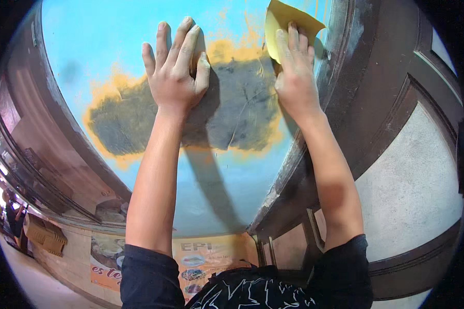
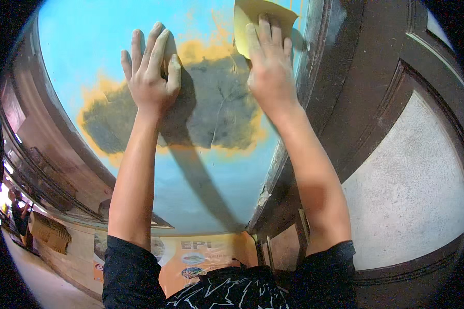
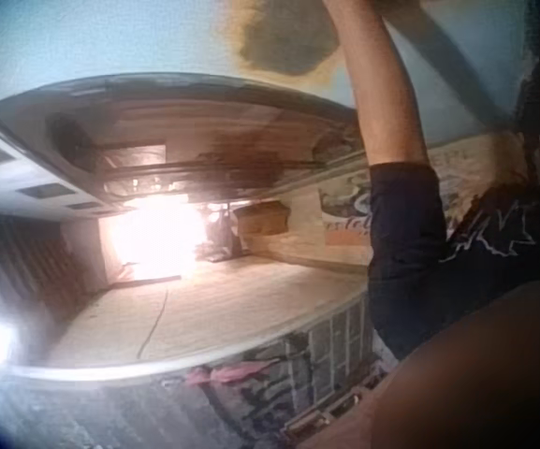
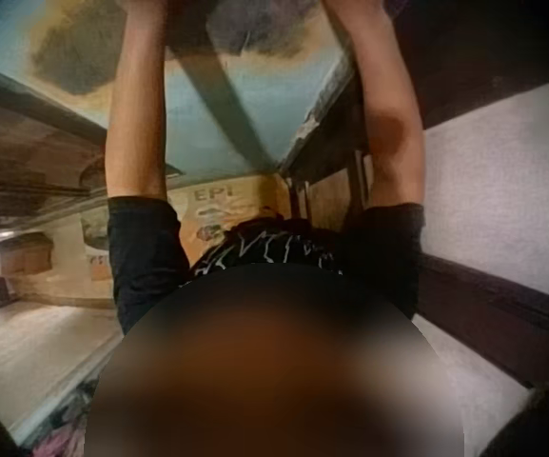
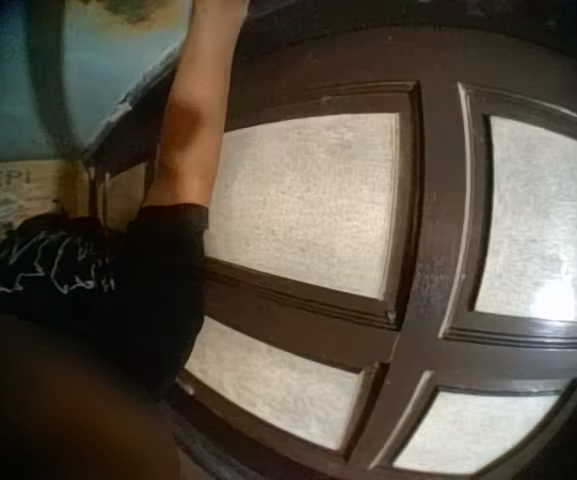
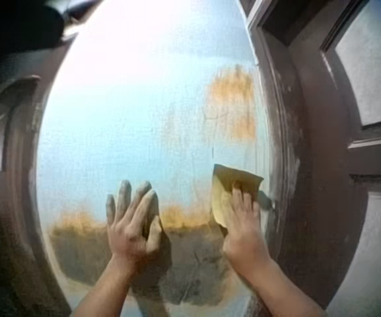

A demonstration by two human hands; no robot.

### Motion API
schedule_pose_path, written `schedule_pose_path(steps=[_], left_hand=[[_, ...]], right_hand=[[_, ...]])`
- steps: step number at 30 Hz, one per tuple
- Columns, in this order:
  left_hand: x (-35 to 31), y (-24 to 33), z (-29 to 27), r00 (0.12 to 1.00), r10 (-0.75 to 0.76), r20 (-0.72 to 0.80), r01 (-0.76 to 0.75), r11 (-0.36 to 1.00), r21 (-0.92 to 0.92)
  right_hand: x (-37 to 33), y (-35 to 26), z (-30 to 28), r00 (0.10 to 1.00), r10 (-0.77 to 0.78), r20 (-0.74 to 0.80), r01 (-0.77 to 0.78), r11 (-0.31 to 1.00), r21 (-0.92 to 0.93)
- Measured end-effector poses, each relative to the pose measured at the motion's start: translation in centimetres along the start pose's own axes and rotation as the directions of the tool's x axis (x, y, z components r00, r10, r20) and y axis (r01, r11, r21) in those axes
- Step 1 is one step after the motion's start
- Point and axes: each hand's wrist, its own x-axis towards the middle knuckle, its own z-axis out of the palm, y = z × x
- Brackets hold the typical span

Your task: The person is using a piece of yellow sandpaper to sand a blue painted surface, likely part of a house or structure.

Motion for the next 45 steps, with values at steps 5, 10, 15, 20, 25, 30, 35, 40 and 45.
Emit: schedule_pose_path(steps=[5,10,15,20,25,30,35,40,45], left_hand=[[-0.1,-0.6,-0.4,1.000,-0.010,0.024,0.010,1.000,0.004],[-0.1,-0.7,-0.7,1.000,-0.007,0.030,0.006,1.000,0.018],[0.0,-0.6,-0.4,0.999,-0.006,0.034,0.006,1.000,0.003],[-0.3,-0.8,-0.1,1.000,-0.015,0.022,0.015,1.000,0.006],[-0.5,-0.9,-0.2,0.998,-0.027,0.048,0.027,1.000,0.000],[-0.3,-1.6,-0.7,0.999,-0.016,0.030,0.016,1.000,-0.014],[-0.3,-1.7,-0.7,0.999,-0.029,0.040,0.029,1.000,-0.002],[-0.2,-1.7,-0.7,0.999,-0.023,0.035,0.023,1.000,0.006],[-0.2,-1.7,-0.6,1.000,-0.020,0.021,0.019,1.000,0.012]], right_hand=[[-2.4,-4.0,0.6,0.994,-0.028,0.103,0.024,0.999,0.042],[-2.1,-4.0,0.0,0.985,-0.055,0.166,0.035,0.992,0.121],[0.3,-1.0,-0.4,0.999,-0.029,0.013,0.029,1.000,0.012],[-1.6,-4.0,0.8,0.995,-0.004,0.096,0.001,0.999,0.033],[-1.8,-3.7,0.4,0.981,-0.103,0.164,0.088,0.991,0.100],[0.8,-0.9,-0.3,0.995,-0.095,0.037,0.092,0.994,0.062],[-1.9,-3.6,0.2,0.988,-0.058,0.140,0.045,0.994,0.096],[-2.4,-3.9,-0.1,0.979,-0.117,0.169,0.096,0.988,0.125],[0.6,-1.2,-0.6,0.995,-0.059,0.082,0.053,0.996,0.065]])
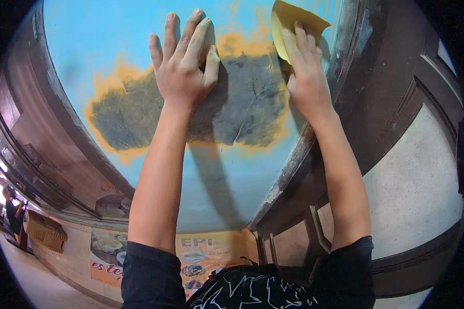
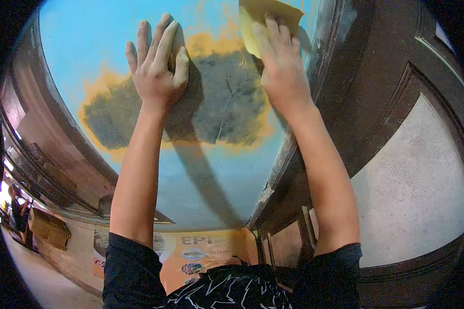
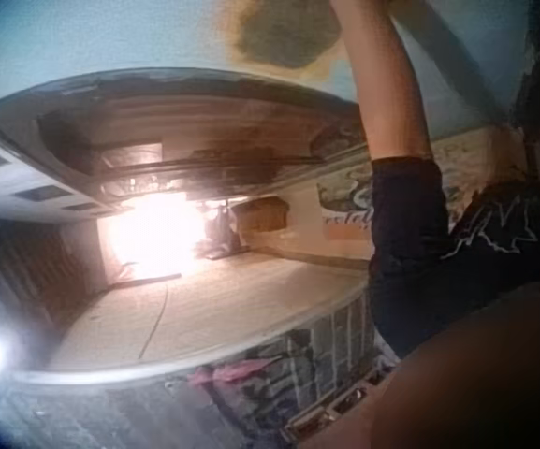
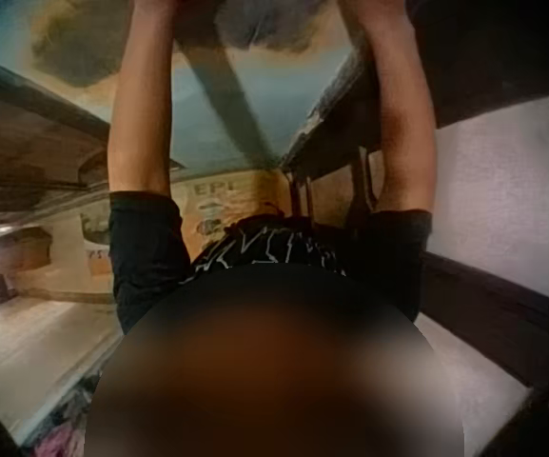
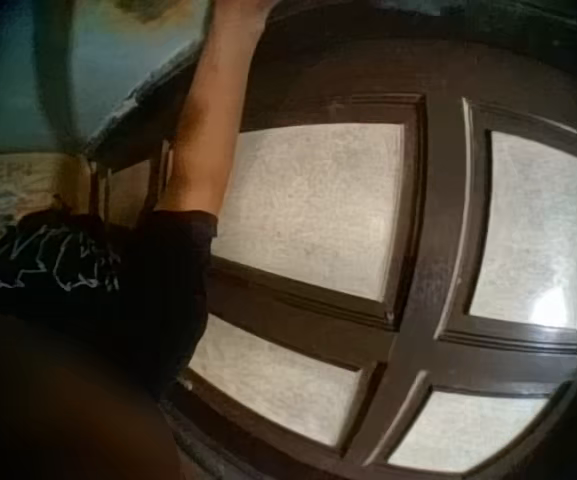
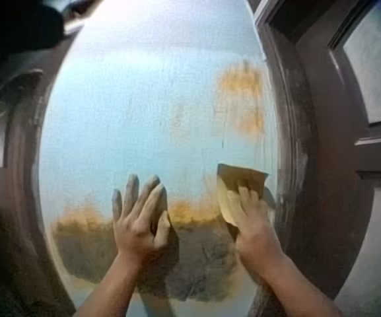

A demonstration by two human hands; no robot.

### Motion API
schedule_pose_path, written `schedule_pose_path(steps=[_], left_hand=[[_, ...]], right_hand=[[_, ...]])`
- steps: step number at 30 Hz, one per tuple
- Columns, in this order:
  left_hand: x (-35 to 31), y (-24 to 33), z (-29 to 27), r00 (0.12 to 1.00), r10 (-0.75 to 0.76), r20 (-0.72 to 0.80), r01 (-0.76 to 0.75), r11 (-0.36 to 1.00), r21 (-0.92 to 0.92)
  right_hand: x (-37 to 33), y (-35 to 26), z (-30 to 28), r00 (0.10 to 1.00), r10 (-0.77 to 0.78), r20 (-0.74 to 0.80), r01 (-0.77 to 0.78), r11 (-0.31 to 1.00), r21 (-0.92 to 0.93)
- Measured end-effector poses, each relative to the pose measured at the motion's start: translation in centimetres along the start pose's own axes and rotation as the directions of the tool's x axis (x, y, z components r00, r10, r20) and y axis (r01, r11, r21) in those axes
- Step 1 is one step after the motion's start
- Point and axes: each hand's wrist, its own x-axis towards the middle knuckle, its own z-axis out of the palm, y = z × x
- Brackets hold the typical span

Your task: The person is using a piece of yellow sandpaper to sand a blue painted surface, likely part of a house or structure.

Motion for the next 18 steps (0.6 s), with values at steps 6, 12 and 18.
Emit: schedule_pose_path(steps=[6,12,18], left_hand=[[-0.2,0.3,0.2,1.000,0.001,-0.006,-0.001,1.000,-0.009],[-0.2,0.4,0.0,1.000,-0.003,0.005,0.003,1.000,-0.001],[-0.2,0.4,0.2,1.000,0.002,0.002,-0.002,1.000,-0.003]], right_hand=[[-2.7,-2.0,1.2,0.999,0.011,0.053,-0.011,1.000,0.006],[-1.8,-2.1,0.6,0.993,-0.076,0.090,0.070,0.995,0.071],[-0.1,0.8,0.0,0.999,-0.033,-0.013,0.033,0.999,-0.038]])
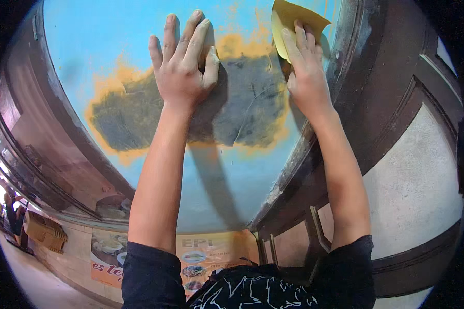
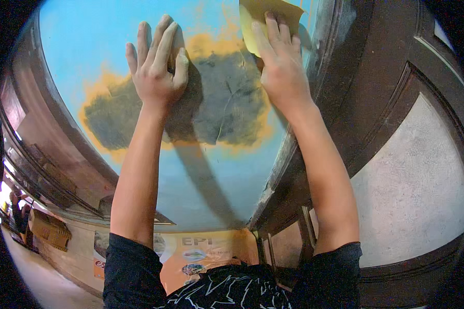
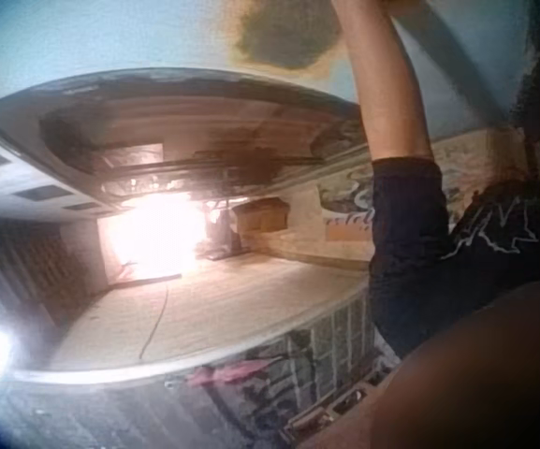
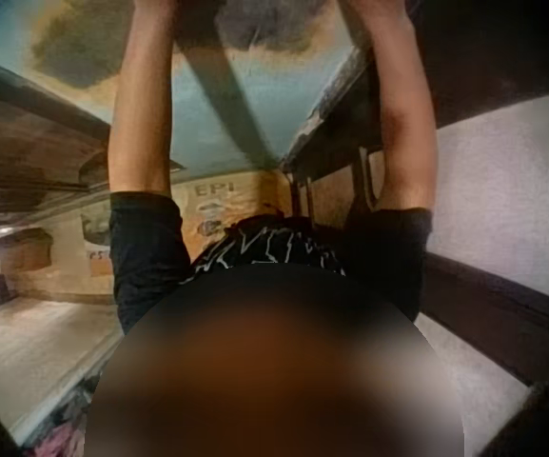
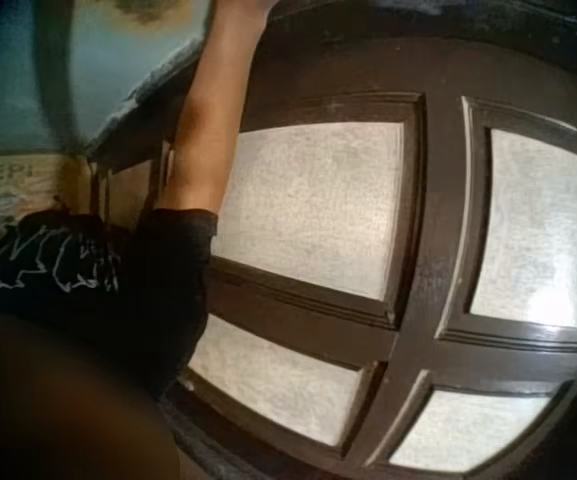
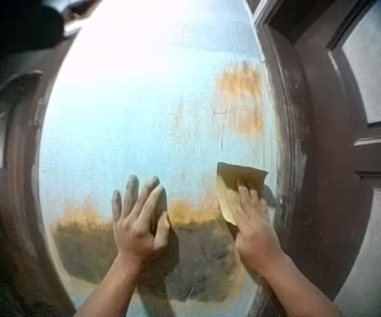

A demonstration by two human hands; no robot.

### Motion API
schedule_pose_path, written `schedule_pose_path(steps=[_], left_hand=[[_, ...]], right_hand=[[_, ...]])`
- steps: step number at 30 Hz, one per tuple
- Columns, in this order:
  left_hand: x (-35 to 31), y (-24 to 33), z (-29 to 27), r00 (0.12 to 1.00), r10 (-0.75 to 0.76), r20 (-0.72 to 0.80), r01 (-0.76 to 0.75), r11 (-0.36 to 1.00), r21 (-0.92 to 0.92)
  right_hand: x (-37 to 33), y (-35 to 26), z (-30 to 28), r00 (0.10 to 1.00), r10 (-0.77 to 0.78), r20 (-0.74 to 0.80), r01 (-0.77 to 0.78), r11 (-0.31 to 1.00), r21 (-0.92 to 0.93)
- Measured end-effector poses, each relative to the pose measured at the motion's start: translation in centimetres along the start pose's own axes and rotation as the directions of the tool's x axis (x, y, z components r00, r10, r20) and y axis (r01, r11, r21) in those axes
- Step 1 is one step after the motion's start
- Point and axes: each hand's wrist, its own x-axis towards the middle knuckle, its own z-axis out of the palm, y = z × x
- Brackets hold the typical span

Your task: The person is using a piece of yellow sandpaper to sand a blue painted surface, likely part of a house or structure.

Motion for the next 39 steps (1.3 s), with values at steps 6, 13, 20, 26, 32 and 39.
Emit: schedule_pose_path(steps=[6,13,20,26,32,39], left_hand=[[-0.2,-0.2,0.0,1.000,-0.006,0.011,0.006,1.000,0.007],[-0.2,-0.1,-0.3,1.000,-0.014,0.012,0.014,1.000,0.000],[-0.4,-0.3,-0.3,1.000,-0.010,0.024,0.010,1.000,0.005],[-0.7,-0.7,-0.7,0.999,-0.018,0.027,0.018,1.000,0.000],[-0.7,-0.7,-0.3,1.000,-0.015,0.018,0.016,1.000,-0.014],[-0.4,-0.8,-0.8,1.000,-0.008,0.018,0.008,1.000,0.001]], right_hand=[[-2.8,-4.3,0.9,0.992,-0.014,0.127,0.003,0.997,0.082],[0.0,-0.5,0.1,0.999,0.026,0.024,-0.027,0.998,0.050],[-1.1,-3.0,1.1,0.999,0.012,0.030,-0.013,0.998,0.064],[-0.9,-2.9,0.5,0.996,-0.044,0.076,0.040,0.997,0.059],[-0.9,-1.4,0.3,0.999,0.033,-0.009,-0.033,0.999,0.000],[-2.1,-4.4,0.4,0.994,-0.042,0.098,0.039,0.999,0.036]])
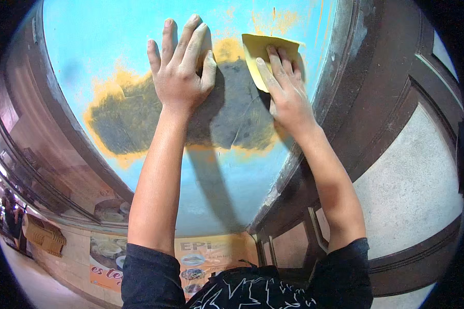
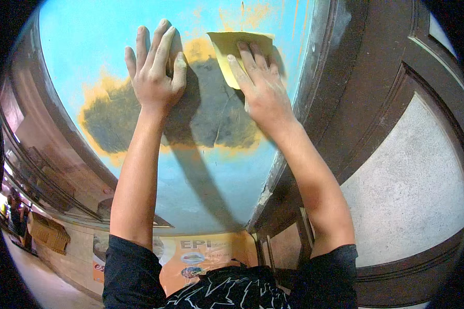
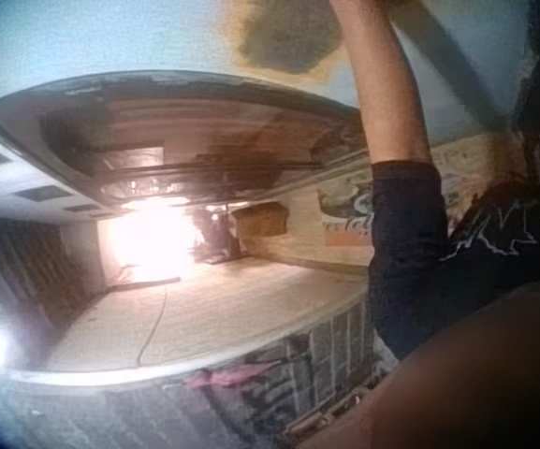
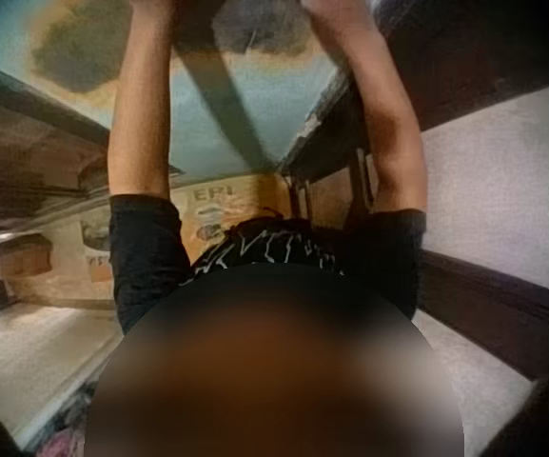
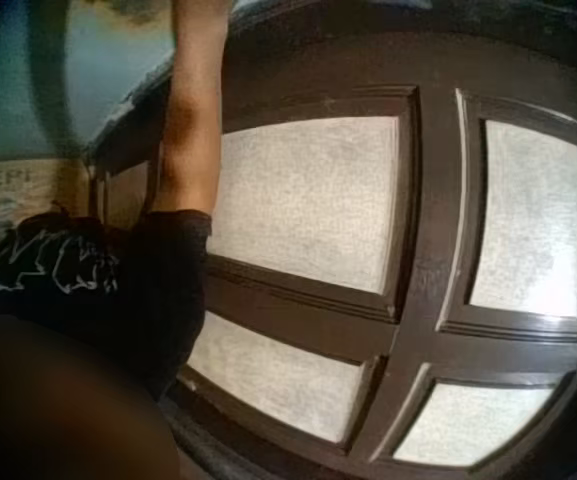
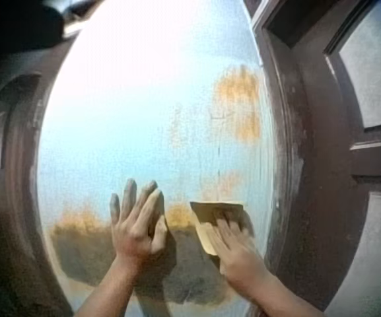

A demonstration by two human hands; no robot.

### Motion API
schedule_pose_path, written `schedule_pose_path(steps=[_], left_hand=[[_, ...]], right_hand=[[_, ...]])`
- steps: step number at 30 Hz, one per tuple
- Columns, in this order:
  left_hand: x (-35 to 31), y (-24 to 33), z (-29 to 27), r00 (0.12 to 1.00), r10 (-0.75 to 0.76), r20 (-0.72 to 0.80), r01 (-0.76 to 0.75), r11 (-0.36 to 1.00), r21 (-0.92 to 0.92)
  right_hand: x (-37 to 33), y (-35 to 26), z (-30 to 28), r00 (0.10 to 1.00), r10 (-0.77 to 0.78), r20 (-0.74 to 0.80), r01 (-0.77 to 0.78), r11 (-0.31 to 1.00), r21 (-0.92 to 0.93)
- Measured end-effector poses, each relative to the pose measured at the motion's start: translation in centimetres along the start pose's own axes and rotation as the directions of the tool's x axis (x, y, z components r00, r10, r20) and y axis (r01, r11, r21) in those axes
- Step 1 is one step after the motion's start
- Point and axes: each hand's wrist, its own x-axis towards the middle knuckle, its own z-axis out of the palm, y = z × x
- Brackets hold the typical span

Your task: The person is using a piece of yellow sandpaper to sand a blue painted surface, likely part of a house or structure.

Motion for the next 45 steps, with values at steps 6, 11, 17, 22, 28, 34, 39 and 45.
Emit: schedule_pose_path(steps=[6,11,17,22,28,34,39,45], left_hand=[[0.4,0.6,-0.7,0.999,0.013,-0.036,-0.013,1.000,-0.011],[0.6,0.5,-1.8,1.000,0.012,-0.019,-0.012,1.000,0.005],[1.0,0.7,-2.7,1.000,0.005,0.005,-0.005,1.000,-0.011],[0.9,1.2,-2.2,1.000,0.003,-0.006,-0.003,1.000,0.000],[0.8,1.3,-2.3,1.000,0.006,-0.007,-0.006,0.999,0.033],[1.0,1.4,-2.5,1.000,0.010,-0.014,-0.009,1.000,0.025],[1.0,1.5,-2.8,1.000,0.001,-0.002,-0.001,1.000,0.018],[0.9,1.3,-2.7,1.000,0.005,-0.012,-0.005,1.000,0.012]], right_hand=[[2.1,2.5,-1.4,0.995,0.067,-0.070,-0.068,0.998,-0.014],[1.2,-2.7,-0.1,0.989,0.150,-0.019,-0.150,0.989,-0.014],[1.8,-2.4,-1.3,0.989,0.145,-0.013,-0.145,0.989,0.003],[2.4,0.4,-1.7,0.970,0.216,-0.113,-0.217,0.976,0.005],[1.0,-3.2,-1.4,0.996,0.092,0.019,-0.093,0.994,0.056],[1.8,-0.6,-1.5,0.998,0.056,-0.034,-0.055,0.998,0.039],[2.4,0.5,-1.8,0.989,0.078,-0.125,-0.078,0.997,0.006],[1.0,-3.1,-1.2,1.000,-0.003,0.016,0.002,0.998,0.063]])
